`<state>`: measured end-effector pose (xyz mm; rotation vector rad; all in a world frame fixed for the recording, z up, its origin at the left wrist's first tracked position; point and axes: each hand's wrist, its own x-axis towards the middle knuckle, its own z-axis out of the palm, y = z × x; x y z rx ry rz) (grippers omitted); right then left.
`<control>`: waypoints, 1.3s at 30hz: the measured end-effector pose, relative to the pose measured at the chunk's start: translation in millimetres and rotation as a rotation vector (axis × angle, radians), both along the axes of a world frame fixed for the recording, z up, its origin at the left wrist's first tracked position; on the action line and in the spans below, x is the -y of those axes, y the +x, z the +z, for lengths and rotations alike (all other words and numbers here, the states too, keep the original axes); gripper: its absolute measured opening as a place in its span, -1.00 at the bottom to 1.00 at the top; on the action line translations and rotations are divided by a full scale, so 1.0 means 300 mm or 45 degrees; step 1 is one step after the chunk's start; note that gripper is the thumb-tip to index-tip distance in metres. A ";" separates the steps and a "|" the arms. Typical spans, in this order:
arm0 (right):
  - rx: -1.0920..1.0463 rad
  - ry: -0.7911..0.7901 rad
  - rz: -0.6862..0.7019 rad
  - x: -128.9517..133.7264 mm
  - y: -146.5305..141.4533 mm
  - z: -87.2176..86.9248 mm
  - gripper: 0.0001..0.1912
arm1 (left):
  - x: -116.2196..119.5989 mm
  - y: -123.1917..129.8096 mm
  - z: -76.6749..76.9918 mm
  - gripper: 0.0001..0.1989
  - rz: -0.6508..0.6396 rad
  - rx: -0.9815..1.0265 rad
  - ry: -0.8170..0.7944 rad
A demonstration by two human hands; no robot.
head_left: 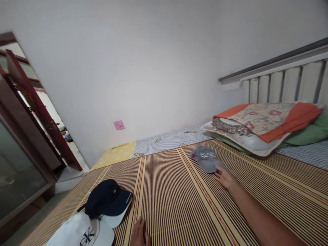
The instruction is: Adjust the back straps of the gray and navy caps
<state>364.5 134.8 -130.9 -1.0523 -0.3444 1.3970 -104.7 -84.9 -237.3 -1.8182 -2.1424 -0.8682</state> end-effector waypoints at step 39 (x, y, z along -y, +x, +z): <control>-0.228 0.262 0.368 0.991 -0.428 -0.230 -0.30 | 0.477 0.293 0.188 -0.35 -0.262 0.378 -0.639</control>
